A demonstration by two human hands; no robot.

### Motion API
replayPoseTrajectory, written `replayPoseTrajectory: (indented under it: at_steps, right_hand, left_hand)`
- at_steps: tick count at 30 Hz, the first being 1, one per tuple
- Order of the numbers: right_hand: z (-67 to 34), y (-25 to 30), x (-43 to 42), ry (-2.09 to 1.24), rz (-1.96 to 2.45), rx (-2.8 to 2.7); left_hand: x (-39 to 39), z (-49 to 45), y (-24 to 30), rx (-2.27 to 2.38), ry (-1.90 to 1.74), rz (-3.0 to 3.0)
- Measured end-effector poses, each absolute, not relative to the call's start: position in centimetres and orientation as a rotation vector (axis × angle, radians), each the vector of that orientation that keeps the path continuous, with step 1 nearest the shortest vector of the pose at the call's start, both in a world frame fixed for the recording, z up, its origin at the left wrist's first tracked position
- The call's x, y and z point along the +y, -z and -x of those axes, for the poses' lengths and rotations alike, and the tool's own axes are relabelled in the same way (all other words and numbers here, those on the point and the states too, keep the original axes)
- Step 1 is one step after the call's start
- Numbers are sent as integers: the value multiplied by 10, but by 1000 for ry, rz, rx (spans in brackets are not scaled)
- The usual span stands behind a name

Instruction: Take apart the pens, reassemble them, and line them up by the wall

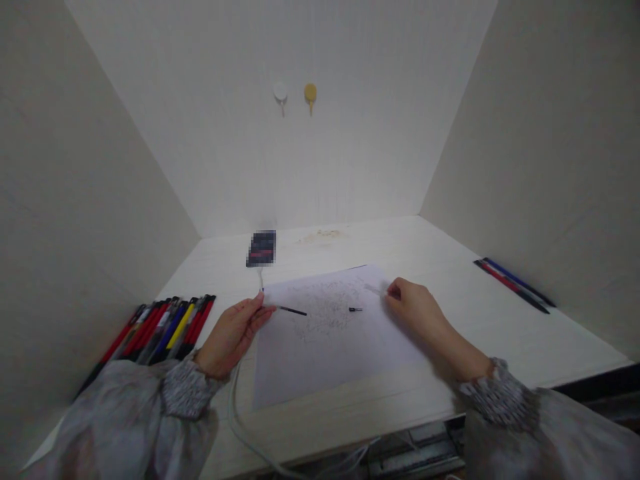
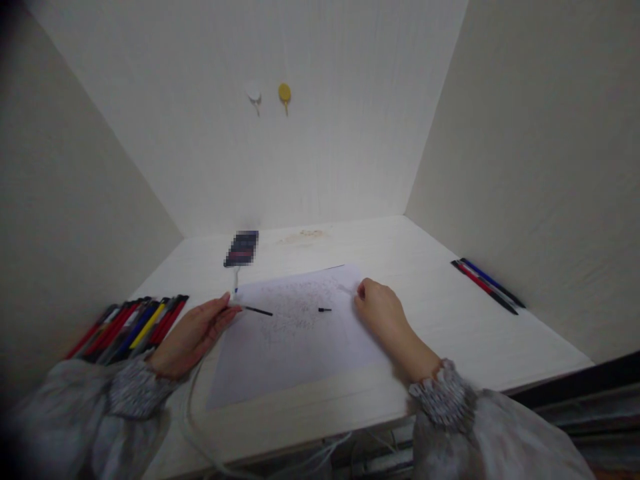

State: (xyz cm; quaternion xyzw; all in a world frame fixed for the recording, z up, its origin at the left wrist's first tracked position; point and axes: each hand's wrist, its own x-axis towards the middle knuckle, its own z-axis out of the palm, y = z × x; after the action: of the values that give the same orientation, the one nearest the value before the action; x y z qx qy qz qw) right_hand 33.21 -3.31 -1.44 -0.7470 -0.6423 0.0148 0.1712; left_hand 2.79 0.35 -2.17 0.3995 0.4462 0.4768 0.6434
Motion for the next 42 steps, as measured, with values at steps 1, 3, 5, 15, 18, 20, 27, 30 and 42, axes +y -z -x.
replayPoseTrajectory:
  at_steps: [1, 3, 5, 15, 18, 20, 27, 30, 42]
  right_hand:
    - [-331, 17, -34, -19, 2124, -1868]
    - [-329, 20, -35, 45, 2104, -1957]
    - [-326, 17, -35, 126, 2088, -2014]
    - [-240, -5, -38, -268, 1415, -2142]
    - [-218, 1, -37, -263, 1384, -2208]
    - [-213, 6, -35, -276, 1404, -2258]
    - [-232, 8, -30, -301, 1601, -2252]
    - [-243, 6, -31, -309, 1757, -2244]
    - [-248, -6, -45, -259, 1826, -2115]
  left_hand:
    - [3, -28, 21, 1017, -1086, -905]
    - [3, -28, 21, 1013, -1084, -896]
    - [3, -29, 20, 1005, -1091, -874]
    - [1, -30, 19, 873, -1095, -871]
    - [0, -30, 19, 835, -1081, -893]
    - [0, -30, 19, 826, -1077, -895]
    - [7, -25, 19, 949, -1214, -925]
    - [10, -24, 19, 1024, -1246, -982]
    - [-1, -27, 27, 1231, -854, -1657]
